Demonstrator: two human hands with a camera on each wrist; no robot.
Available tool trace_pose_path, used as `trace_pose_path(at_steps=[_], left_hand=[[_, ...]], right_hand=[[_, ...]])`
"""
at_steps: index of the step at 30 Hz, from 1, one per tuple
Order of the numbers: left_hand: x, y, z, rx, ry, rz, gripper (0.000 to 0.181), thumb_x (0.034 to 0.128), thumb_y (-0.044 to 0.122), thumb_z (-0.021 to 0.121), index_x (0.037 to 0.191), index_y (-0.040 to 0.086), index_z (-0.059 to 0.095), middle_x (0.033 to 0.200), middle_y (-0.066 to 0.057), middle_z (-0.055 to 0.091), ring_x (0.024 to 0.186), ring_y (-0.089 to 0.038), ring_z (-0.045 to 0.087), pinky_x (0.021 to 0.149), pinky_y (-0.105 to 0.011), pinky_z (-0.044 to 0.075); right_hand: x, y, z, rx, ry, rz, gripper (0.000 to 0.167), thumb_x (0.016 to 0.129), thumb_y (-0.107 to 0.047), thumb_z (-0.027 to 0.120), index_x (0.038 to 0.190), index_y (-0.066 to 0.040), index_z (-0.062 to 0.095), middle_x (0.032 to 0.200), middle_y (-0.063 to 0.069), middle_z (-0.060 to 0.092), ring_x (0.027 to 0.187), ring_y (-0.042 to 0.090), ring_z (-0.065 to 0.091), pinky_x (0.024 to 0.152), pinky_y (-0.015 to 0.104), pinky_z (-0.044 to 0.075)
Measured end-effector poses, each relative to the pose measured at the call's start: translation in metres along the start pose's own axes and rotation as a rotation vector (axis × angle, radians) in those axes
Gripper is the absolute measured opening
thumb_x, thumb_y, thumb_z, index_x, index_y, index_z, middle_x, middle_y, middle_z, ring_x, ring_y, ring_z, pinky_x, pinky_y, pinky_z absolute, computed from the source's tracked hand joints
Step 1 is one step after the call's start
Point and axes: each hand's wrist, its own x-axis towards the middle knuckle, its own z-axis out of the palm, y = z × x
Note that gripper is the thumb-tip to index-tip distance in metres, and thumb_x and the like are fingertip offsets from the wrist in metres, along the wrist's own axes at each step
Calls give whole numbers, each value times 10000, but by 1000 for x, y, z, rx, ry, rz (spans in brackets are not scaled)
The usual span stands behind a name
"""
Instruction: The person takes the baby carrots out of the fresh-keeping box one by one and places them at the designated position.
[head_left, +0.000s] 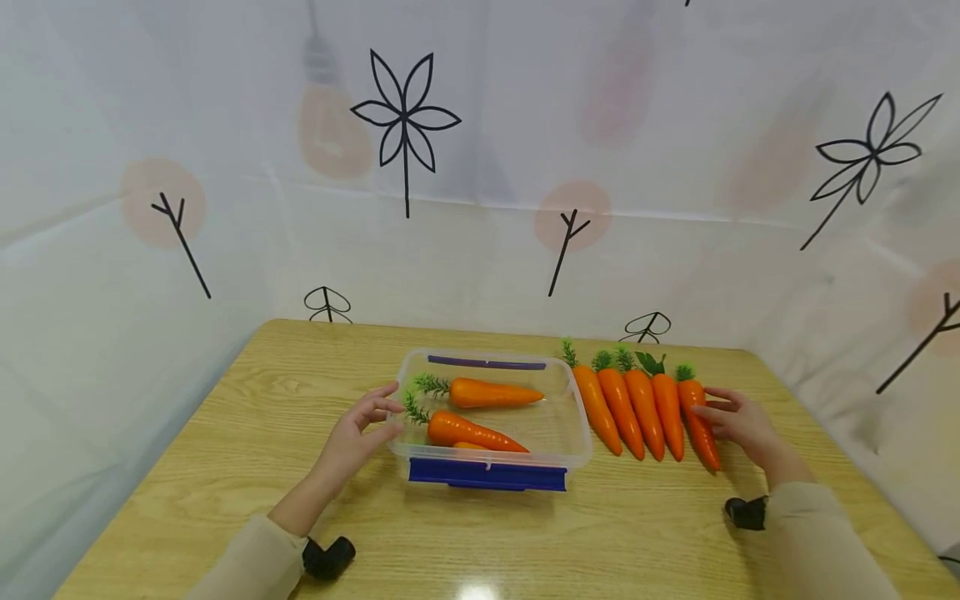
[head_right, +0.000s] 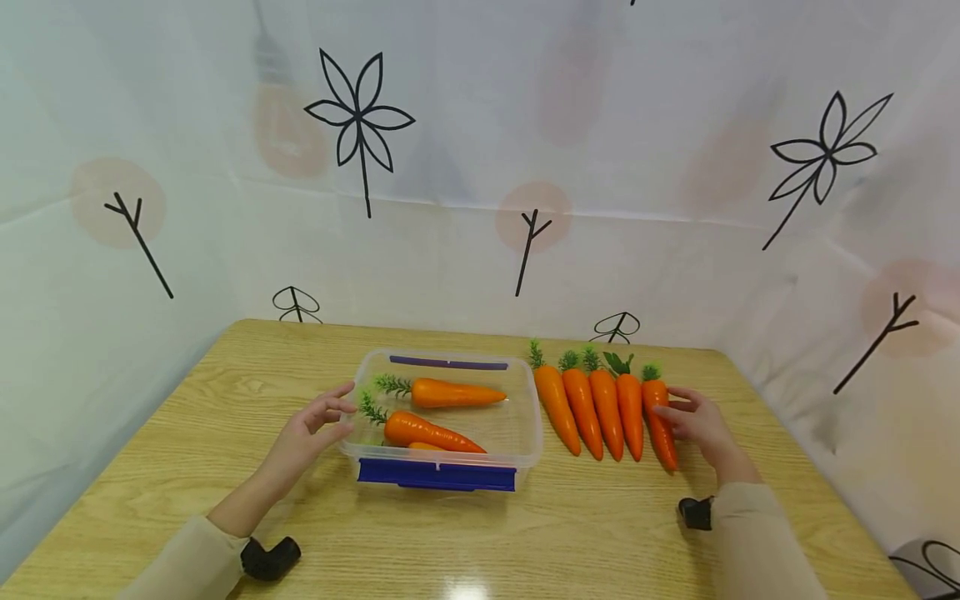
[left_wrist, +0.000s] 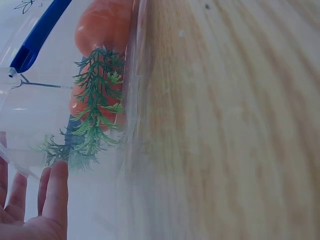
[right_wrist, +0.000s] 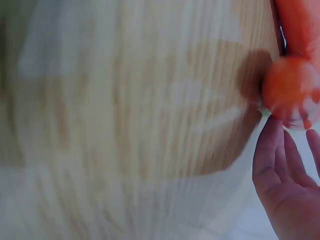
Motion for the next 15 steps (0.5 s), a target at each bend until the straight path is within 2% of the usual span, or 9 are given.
trace_pose_path(at_steps=[1,4,5,6,7,9,10,12,15], left_hand=[[0,0,0,1,-1,-1,234,895,121,627,1088,-8,602,1448,-3,368,1186,-330,422,930,-522,383],[1,0,0,0,1,-10,231,896,124,627,1091,1,605,1447,19,366,1188,-323,422,927,-516,388],[1,0,0,-1,1,-10,234,896,126,627,1093,1,605,1447,22,366,1188,-323,423,926,-516,389],[1,-1,0,-2,1,-10,237,896,128,627,1094,1,605,1446,24,366,1188,-323,423,925,-517,390],[1,-1,0,-3,2,-11,239,895,129,628,1095,1,605,1445,29,367,1186,-320,424,924,-516,390],[1,-1,0,-1,2,-9,245,894,133,629,1096,-2,603,1445,27,367,1184,-321,427,924,-518,391],[1,-1,0,-1,3,-8,247,893,134,630,1097,-2,603,1445,27,368,1185,-322,427,924,-519,390],[0,-1,0,-1,4,-8,244,893,133,630,1096,0,605,1445,28,368,1189,-323,426,925,-521,389],[0,0,-1,3,6,-12,237,893,127,629,1095,6,607,1445,29,370,1186,-317,429,925,-517,391]], right_hand=[[1,3,-3,31,-1,-11,665,901,-242,632,1377,83,299,1106,251,557,782,17,608,688,270,527],[5,10,-12,54,9,-49,624,891,-230,648,1353,55,340,1034,52,569,787,49,623,686,280,533],[6,12,-15,36,16,-67,643,896,-240,640,1364,64,321,1041,42,566,794,42,619,688,269,531],[6,12,-18,8,14,-87,652,907,-246,623,1375,75,304,1070,90,556,808,41,610,693,265,529],[6,11,-20,2,35,-89,602,908,-239,623,1362,41,344,1047,40,561,810,34,605,686,252,527],[5,5,-23,-38,60,-110,560,923,-221,598,1349,46,353,1071,72,550,813,27,593,677,232,521],[2,0,-24,-55,65,-121,533,932,-213,583,1339,48,359,1074,70,548,813,17,587,674,218,514],[-3,-15,-23,-89,76,-141,535,938,-195,568,1329,89,340,1132,199,502,811,-1,575,678,213,511],[-11,-37,-21,-148,78,-163,542,944,-213,560,1314,110,330,1145,237,475,802,-47,562,694,211,510]])
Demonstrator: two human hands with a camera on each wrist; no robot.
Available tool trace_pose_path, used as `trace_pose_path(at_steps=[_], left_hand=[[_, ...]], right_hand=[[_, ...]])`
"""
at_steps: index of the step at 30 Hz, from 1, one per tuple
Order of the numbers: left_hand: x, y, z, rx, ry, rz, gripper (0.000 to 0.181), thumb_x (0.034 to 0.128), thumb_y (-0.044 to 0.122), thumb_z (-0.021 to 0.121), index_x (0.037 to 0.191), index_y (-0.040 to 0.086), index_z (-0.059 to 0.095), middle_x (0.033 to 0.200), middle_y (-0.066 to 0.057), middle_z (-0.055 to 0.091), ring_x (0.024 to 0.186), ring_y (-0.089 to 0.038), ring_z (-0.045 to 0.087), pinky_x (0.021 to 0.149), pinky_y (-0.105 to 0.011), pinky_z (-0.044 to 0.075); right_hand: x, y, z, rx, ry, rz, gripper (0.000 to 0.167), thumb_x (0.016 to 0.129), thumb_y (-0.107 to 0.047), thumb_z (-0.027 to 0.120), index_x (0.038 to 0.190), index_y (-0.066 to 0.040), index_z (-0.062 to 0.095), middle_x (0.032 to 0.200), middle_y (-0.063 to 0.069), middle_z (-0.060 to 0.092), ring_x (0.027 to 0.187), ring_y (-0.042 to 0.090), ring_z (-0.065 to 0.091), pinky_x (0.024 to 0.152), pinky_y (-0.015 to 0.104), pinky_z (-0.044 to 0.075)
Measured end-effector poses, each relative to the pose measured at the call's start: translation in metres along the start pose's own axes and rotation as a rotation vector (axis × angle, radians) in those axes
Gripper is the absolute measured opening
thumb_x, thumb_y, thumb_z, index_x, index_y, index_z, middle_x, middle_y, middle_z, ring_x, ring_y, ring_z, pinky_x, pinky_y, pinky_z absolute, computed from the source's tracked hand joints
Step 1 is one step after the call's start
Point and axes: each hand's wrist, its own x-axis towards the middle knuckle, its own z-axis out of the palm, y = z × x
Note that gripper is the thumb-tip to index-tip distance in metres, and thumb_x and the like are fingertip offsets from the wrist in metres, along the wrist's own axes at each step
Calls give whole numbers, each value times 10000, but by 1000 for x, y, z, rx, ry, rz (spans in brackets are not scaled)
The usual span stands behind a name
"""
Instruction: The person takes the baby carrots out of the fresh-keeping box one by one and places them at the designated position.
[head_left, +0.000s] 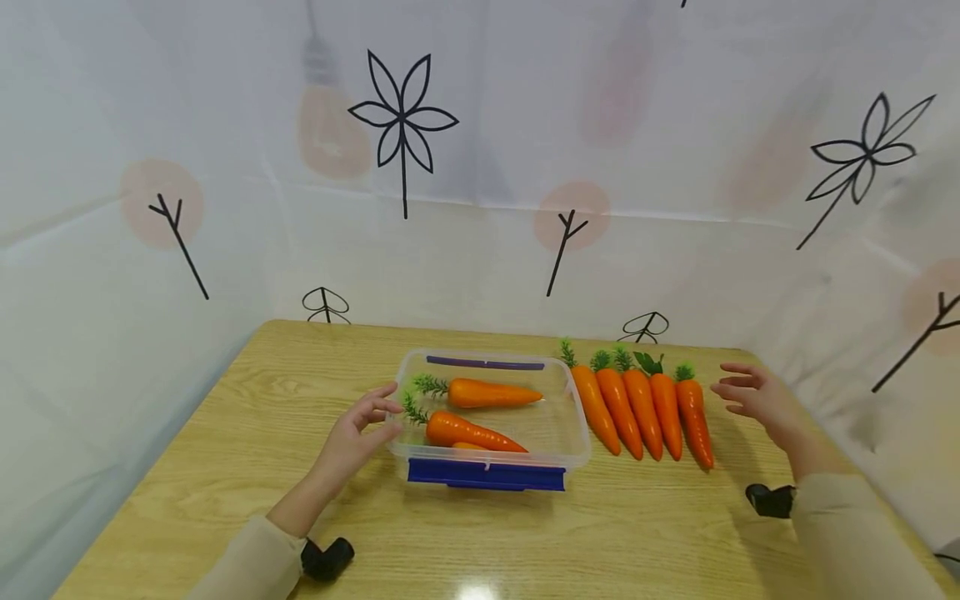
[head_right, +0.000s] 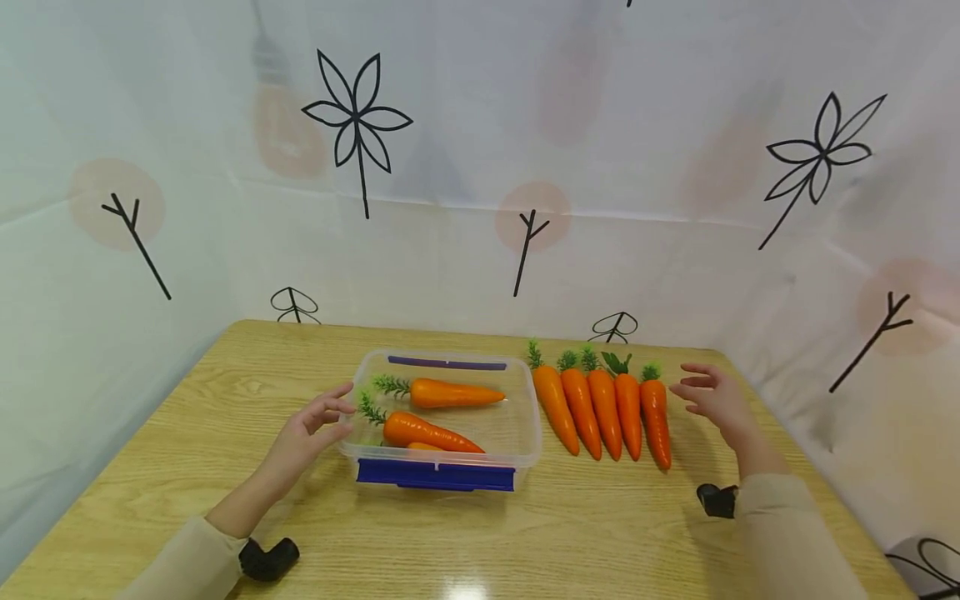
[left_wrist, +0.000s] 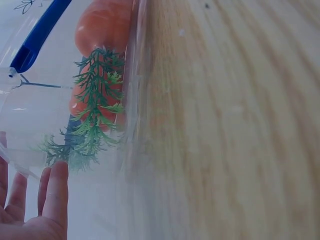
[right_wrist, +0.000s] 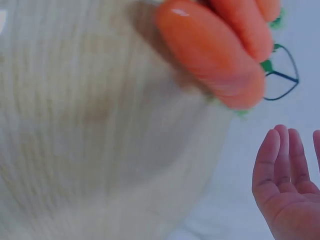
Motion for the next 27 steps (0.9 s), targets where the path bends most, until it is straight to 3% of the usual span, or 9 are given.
trace_pose_path(at_steps=[6,12,20,23,27], left_hand=[[0,0,0,7,3,1,235,889,117,634,1094,5,609,1439,14,381,1157,-305,454,923,-505,397],[-1,2,0,5,-1,-3,257,888,147,644,1100,7,607,1441,12,379,1147,-290,460,917,-485,409],[-1,3,1,-4,-9,-7,260,888,162,646,1094,8,608,1442,9,376,1186,-322,433,917,-487,410],[-1,3,1,-5,-10,-9,272,886,175,650,1096,7,608,1443,8,374,1193,-329,428,914,-485,415],[-1,3,1,-7,-13,-5,274,891,182,645,1101,11,605,1450,-5,365,1195,-329,426,915,-487,413]], right_hand=[[-1,-31,0,-45,17,-17,467,929,-217,590,1297,8,411,1104,97,508,798,-71,552,705,221,515],[2,-54,3,-89,17,-52,526,917,-264,607,1314,16,408,1101,92,525,801,-57,552,695,200,506],[5,-82,15,-154,-21,-107,536,923,-250,600,1322,49,405,1129,185,549,801,-49,572,695,195,494],[6,-93,20,-190,-47,-101,548,928,-289,587,1340,23,406,1192,257,518,824,-28,576,739,250,490],[9,-106,26,-222,-76,-94,565,922,-346,580,1352,-18,413,1227,236,510,948,150,583,825,411,466]])
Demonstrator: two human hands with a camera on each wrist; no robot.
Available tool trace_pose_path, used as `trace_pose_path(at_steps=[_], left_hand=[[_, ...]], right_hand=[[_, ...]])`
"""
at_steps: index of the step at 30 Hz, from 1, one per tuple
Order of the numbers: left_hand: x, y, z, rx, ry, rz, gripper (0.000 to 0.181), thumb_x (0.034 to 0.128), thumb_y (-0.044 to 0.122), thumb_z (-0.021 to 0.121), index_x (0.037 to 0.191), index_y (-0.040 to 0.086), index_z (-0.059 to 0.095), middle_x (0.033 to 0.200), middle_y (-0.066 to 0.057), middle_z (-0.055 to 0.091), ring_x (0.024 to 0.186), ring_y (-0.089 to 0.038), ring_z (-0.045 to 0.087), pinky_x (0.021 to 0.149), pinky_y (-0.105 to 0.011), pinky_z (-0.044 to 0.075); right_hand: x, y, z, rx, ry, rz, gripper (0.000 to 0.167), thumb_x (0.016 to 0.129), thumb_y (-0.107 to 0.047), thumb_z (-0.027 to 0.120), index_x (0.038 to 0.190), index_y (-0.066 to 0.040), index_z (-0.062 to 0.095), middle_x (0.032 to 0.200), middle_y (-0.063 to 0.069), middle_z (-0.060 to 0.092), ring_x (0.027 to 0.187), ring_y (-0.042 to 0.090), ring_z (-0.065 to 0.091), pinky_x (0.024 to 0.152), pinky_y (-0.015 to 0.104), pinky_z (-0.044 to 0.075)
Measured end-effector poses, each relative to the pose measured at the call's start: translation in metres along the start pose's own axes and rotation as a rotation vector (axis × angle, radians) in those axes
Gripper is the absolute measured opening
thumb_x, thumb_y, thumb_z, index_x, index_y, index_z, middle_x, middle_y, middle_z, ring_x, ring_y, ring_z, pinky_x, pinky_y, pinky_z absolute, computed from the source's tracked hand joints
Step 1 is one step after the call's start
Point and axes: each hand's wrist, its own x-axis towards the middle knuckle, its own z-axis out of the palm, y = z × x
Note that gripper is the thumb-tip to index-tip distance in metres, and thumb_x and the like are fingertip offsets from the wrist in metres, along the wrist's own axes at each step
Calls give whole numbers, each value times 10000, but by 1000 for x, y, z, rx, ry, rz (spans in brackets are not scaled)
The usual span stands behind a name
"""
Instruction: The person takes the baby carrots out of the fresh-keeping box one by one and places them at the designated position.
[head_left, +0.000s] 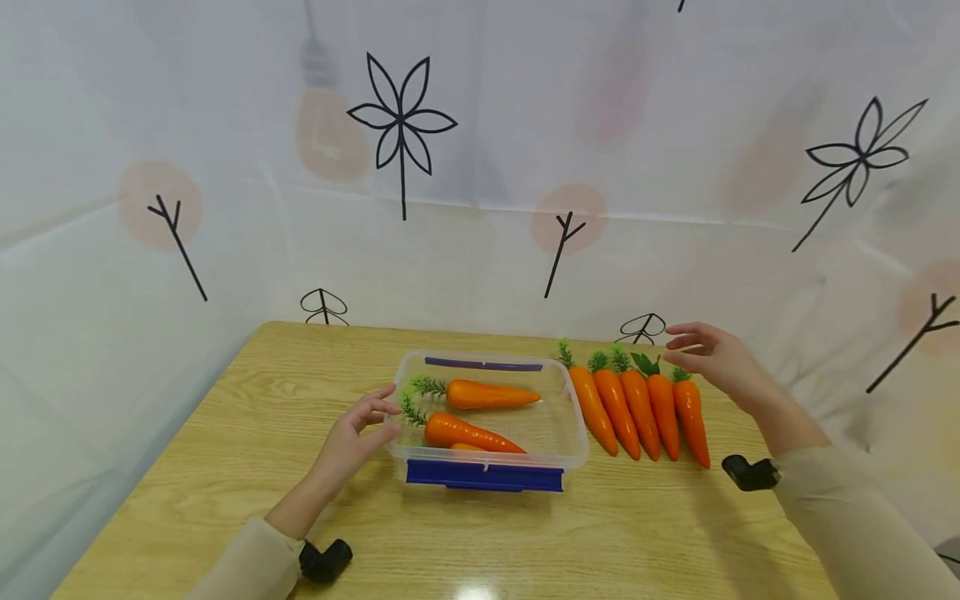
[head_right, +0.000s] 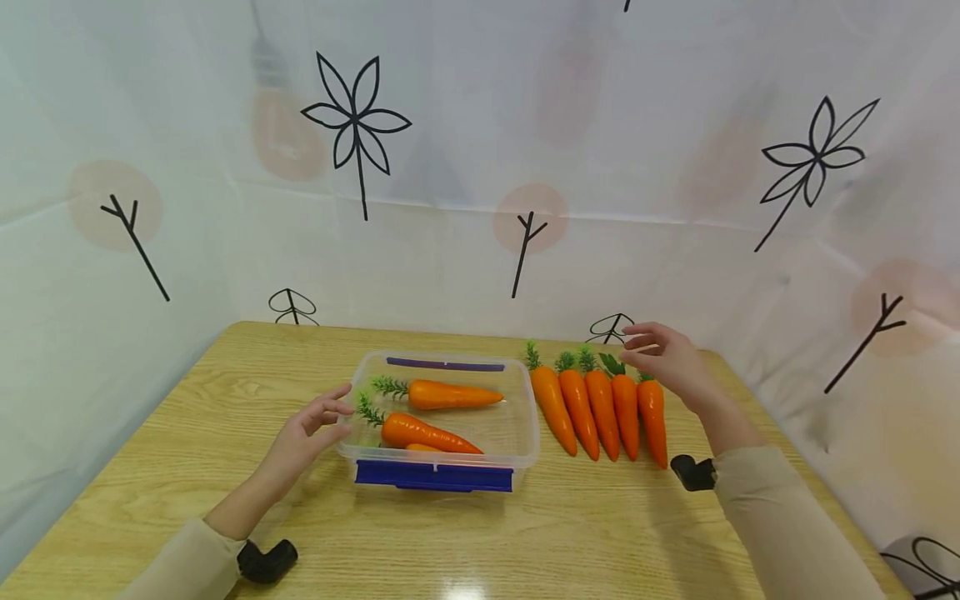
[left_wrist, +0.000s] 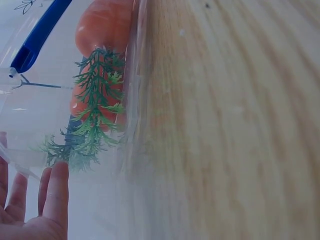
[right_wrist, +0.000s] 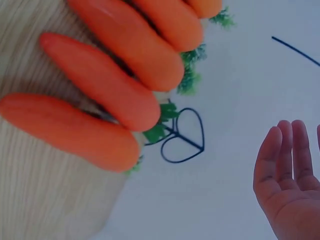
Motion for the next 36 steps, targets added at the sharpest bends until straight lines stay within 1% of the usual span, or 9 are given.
trace_pose_path(at_steps=[3,5,8,12,14,18,21,28,36], left_hand=[[0,0,0,3,0,-1,271,893,190,643,1101,20,604,1456,-8,358,1191,-322,423,911,-483,416],[0,0,0,5,2,-3,271,894,191,642,1102,21,604,1458,-6,355,1189,-319,423,907,-476,420],[0,0,-1,7,2,-5,271,895,189,641,1104,20,603,1461,-4,351,1192,-319,420,899,-469,427],[0,1,-1,4,-2,-5,273,895,189,640,1104,17,602,1460,-6,352,1199,-324,416,900,-470,427],[0,1,-1,4,-3,-5,273,894,191,642,1101,18,604,1457,-4,356,1195,-323,418,900,-470,427],[0,0,-1,7,-3,3,261,897,170,635,1102,11,603,1454,-10,360,1188,-329,428,895,-468,432],[0,0,-1,7,-3,9,254,900,155,629,1103,4,600,1454,-17,359,1188,-336,427,892,-468,434],[0,-1,-1,4,-2,5,260,899,164,632,1103,5,599,1459,-13,353,1191,-329,416,899,-473,424],[1,-2,-1,15,3,-3,252,892,159,639,1090,6,606,1447,1,371,1180,-329,429,902,-486,419]], right_hand=[[4,-8,4,11,-26,-15,557,923,-344,580,1347,-23,414,1226,227,509,1016,299,553,839,430,459],[7,-13,6,33,-35,-38,529,928,-297,585,1333,-2,418,1207,241,515,1012,326,555,818,372,478],[10,-22,11,57,-40,-77,480,930,-234,589,1308,19,435,1168,244,534,962,227,585,772,284,486],[13,-34,18,59,-33,-116,425,920,-190,605,1276,4,478,1131,219,563,900,105,581,762,286,489],[16,-40,21,55,-34,-127,407,916,-182,610,1265,-9,493,1118,199,572,913,136,579,768,289,490],[20,-50,28,63,-48,-149,388,914,-163,611,1253,-5,504,1104,196,575,958,265,572,764,261,490],[25,-57,33,69,-69,-155,386,910,-162,616,1249,-10,510,1102,190,580,978,307,568,780,293,493],[35,-71,44,71,-111,-154,390,900,-202,635,1244,-58,520,1110,149,586,1003,304,564,829,442,481],[41,-88,56,95,-137,-168,367,895,-154,637,1233,-60,529,1111,145,577,1013,292,557,820,416,481]])
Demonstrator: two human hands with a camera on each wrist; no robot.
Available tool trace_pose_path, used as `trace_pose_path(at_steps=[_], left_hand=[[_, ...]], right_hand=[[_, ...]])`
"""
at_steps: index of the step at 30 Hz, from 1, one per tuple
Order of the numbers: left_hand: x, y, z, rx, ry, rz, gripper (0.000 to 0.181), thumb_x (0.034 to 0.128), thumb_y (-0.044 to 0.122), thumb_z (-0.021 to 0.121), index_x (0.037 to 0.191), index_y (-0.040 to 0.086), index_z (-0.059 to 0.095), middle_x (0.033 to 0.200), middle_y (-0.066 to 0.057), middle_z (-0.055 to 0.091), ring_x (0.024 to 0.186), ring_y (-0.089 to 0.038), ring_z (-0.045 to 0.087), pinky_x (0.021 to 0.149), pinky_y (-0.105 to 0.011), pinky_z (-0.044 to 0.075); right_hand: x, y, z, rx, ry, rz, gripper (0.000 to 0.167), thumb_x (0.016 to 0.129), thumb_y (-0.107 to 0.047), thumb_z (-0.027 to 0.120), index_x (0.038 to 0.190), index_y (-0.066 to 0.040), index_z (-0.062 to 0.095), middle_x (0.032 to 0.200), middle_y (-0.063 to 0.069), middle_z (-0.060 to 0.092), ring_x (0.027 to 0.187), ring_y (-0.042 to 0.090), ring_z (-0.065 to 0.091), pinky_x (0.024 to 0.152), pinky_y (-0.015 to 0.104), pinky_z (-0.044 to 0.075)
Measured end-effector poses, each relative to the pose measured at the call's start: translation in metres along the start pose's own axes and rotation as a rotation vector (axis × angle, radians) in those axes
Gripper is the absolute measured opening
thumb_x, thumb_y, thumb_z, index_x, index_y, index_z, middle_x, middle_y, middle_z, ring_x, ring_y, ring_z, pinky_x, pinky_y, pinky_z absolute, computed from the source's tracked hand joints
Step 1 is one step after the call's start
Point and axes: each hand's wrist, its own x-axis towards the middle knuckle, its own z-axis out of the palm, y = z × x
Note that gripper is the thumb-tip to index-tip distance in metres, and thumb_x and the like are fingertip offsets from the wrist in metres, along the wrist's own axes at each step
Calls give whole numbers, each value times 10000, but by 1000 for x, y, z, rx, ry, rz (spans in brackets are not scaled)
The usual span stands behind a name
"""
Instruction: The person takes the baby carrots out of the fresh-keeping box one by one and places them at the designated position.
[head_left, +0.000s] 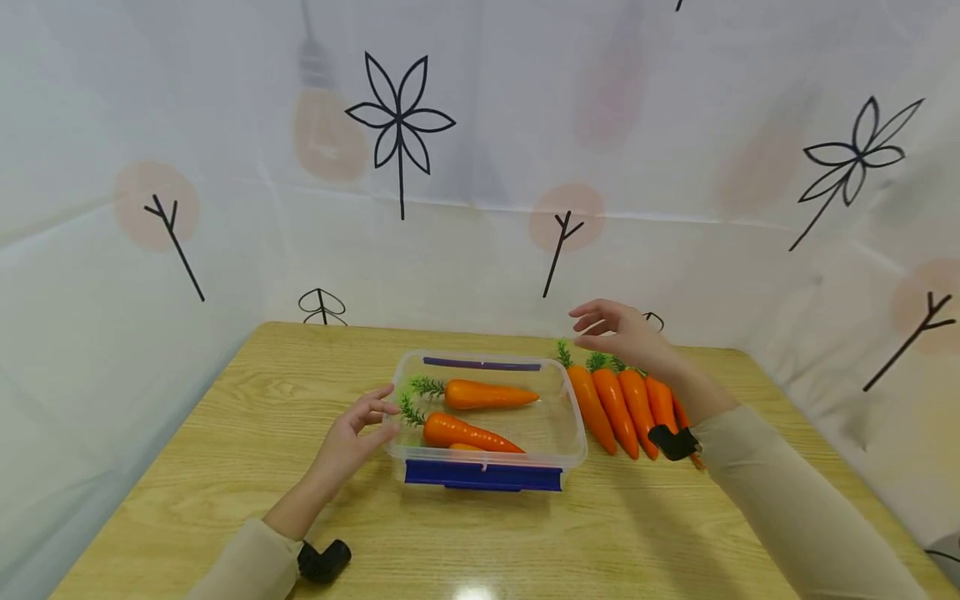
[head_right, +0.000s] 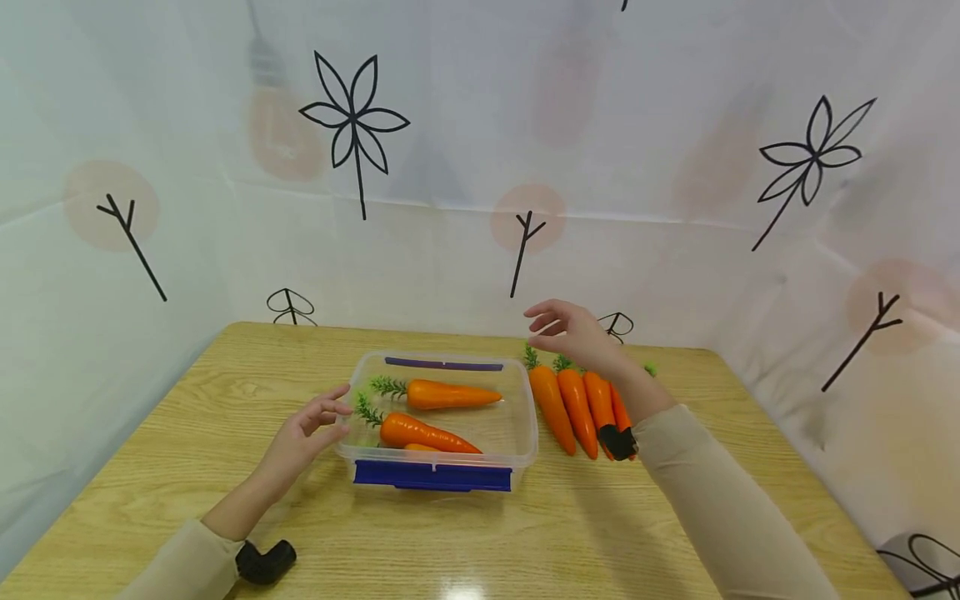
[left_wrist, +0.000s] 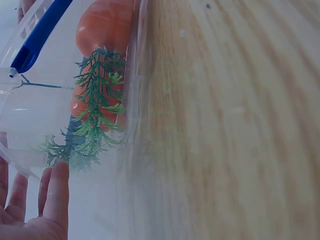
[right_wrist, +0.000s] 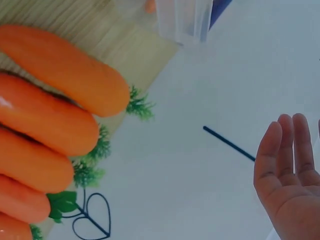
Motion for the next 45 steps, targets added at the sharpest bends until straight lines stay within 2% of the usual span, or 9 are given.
trace_pose_path(at_steps=[7,15,24,30,38,45], left_hand=[[0,-3,-1,-8,3,8,244,892,152,637,1089,12,611,1446,21,368,1180,-326,422,900,-501,414],[-1,-3,-2,-6,3,14,268,890,170,642,1092,-1,603,1448,29,365,1154,-306,433,887,-475,422],[-2,-2,-3,-9,0,14,293,885,196,652,1091,-7,603,1447,11,369,1176,-322,425,907,-495,410],[-1,-3,-3,-2,-3,36,250,898,145,628,1092,-10,602,1448,-6,369,1172,-328,436,910,-504,404],[-2,-2,-1,-1,2,14,252,903,131,621,1115,-4,598,1452,-5,366,1120,-287,445,880,-461,424],[-1,0,1,-18,6,8,249,899,132,628,1106,-3,603,1445,8,375,1120,-275,474,888,-441,430]], right_hand=[[9,-12,11,16,-29,-30,363,890,-129,641,1228,-51,537,1103,147,580,1009,291,560,839,436,476],[25,-20,29,10,-54,-104,359,869,-76,657,1212,-41,557,1066,132,601,971,281,581,795,398,495],[39,-28,50,37,-154,-174,360,853,-74,674,1195,-38,569,1049,128,605,939,270,599,766,367,512],[50,-23,66,50,-233,-165,360,875,-99,655,1218,-55,554,1074,123,593,974,262,596,771,350,517],[62,-23,81,77,-297,-151,361,880,-70,638,1229,-57,545,1101,150,591,1028,290,581,807,358,506],[68,-18,94,42,-376,-122,402,873,-69,647,1253,-28,526,1159,197,569,1054,291,564,849,364,486]])
